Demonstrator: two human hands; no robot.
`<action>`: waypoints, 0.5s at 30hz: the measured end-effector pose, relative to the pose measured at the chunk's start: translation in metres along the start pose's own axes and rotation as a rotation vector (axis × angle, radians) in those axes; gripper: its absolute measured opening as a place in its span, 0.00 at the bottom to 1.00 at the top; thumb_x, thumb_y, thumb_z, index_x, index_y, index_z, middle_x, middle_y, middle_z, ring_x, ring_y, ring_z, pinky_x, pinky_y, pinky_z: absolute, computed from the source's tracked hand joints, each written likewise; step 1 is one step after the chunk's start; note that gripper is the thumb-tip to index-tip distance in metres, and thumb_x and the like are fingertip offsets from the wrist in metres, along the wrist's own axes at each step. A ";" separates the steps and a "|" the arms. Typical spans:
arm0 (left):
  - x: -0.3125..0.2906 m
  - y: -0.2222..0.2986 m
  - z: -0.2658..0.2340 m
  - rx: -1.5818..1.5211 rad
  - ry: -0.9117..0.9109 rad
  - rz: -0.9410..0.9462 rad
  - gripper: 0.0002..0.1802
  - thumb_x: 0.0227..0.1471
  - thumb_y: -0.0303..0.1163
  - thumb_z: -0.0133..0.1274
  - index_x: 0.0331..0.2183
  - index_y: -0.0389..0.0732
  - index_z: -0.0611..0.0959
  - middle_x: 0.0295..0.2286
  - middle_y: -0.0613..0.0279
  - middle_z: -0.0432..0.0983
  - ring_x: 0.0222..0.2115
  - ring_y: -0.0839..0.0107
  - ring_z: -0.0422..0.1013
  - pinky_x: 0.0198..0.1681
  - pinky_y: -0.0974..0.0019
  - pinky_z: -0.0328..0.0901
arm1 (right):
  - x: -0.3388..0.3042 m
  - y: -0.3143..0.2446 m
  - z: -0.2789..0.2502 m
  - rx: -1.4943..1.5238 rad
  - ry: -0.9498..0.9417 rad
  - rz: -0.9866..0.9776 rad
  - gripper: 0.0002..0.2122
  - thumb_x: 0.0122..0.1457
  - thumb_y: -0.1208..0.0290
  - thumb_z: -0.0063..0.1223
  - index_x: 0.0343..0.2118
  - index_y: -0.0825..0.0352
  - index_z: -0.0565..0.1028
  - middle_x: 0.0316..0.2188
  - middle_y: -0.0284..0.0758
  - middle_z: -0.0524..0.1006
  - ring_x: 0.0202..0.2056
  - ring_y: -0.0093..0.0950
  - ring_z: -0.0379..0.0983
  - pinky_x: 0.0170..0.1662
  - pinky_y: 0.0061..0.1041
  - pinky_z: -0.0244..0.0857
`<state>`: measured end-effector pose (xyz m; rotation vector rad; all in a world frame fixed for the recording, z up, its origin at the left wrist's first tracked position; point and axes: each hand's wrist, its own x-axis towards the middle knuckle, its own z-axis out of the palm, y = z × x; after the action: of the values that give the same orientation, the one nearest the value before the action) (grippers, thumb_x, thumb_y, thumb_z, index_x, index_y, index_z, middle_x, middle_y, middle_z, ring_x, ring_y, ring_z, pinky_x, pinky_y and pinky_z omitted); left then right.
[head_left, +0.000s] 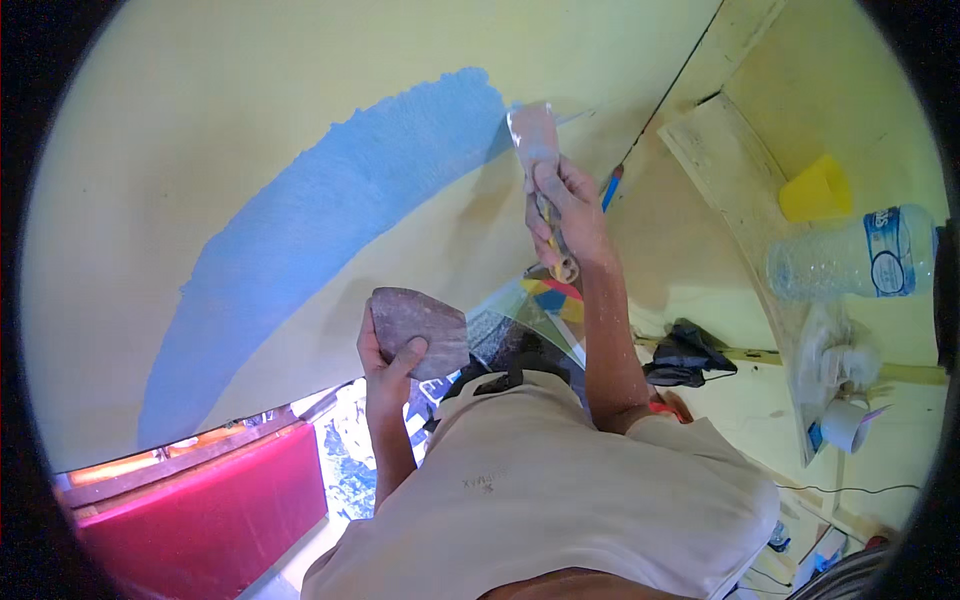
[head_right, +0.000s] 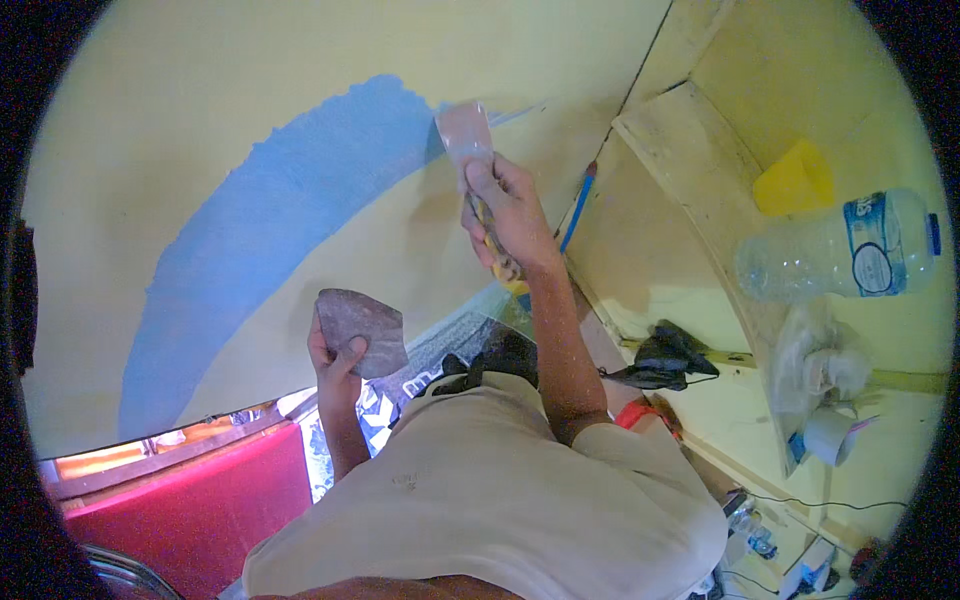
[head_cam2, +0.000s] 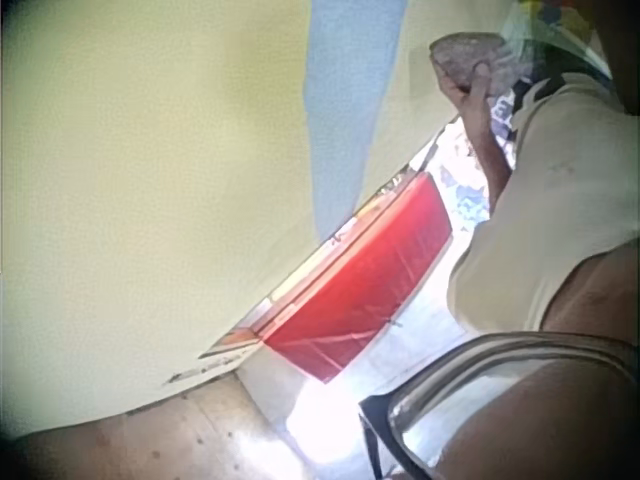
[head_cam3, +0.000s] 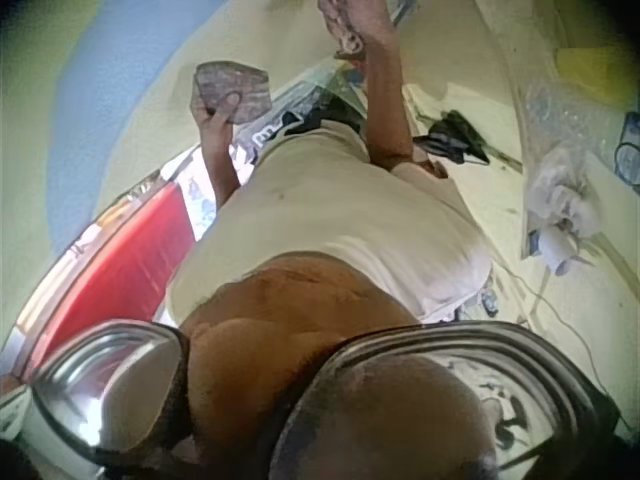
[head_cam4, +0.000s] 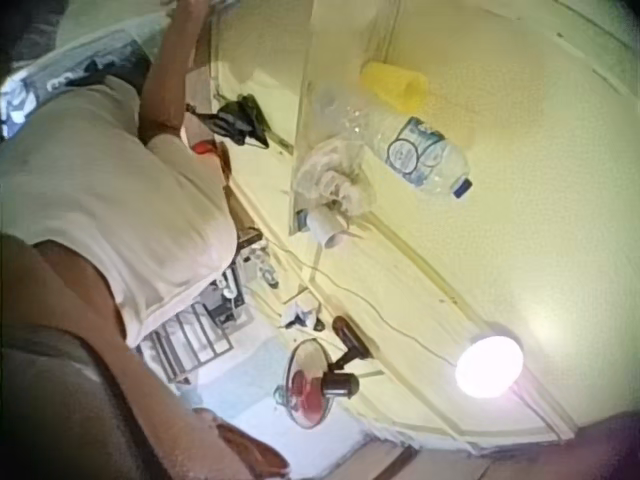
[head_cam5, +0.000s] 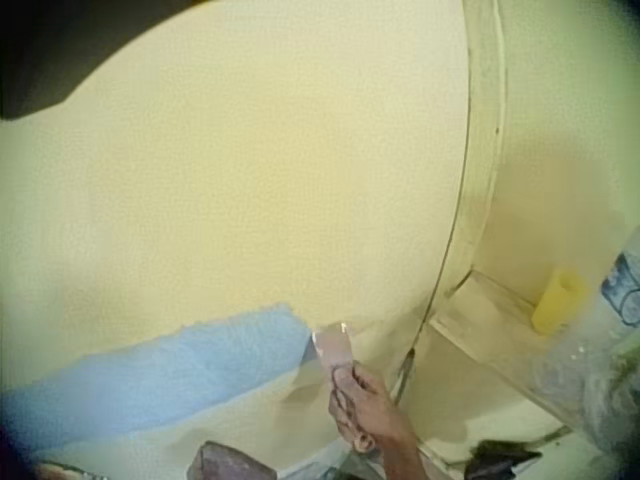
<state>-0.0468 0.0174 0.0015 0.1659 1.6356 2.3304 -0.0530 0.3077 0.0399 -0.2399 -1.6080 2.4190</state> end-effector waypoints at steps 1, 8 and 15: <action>-0.008 0.001 -0.002 0.000 0.029 -0.016 0.40 0.40 0.24 0.66 0.56 0.36 0.68 0.44 0.61 0.75 0.45 0.70 0.71 0.52 0.64 0.65 | -0.003 -0.009 0.006 -0.016 0.005 -0.015 0.14 0.68 0.60 0.42 0.31 0.67 0.68 0.10 0.33 0.64 0.05 0.23 0.57 0.08 0.23 0.53; -0.010 -0.001 -0.006 0.025 0.113 -0.007 0.40 0.40 0.24 0.64 0.57 0.36 0.67 0.45 0.61 0.73 0.46 0.69 0.70 0.54 0.64 0.63 | -0.005 -0.015 0.015 0.017 0.020 -0.039 0.14 0.68 0.60 0.42 0.31 0.66 0.67 0.10 0.33 0.64 0.05 0.24 0.59 0.08 0.24 0.53; -0.004 0.007 0.005 0.031 0.069 0.016 0.39 0.41 0.24 0.65 0.56 0.36 0.68 0.45 0.61 0.73 0.46 0.69 0.70 0.54 0.64 0.63 | 0.003 -0.019 0.008 -0.016 -0.005 -0.040 0.15 0.69 0.58 0.40 0.30 0.66 0.66 0.10 0.32 0.64 0.05 0.24 0.58 0.08 0.23 0.53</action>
<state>-0.0426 0.0179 0.0102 0.1064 1.7092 2.3488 -0.0559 0.3089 0.0605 -0.2028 -1.6188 2.3802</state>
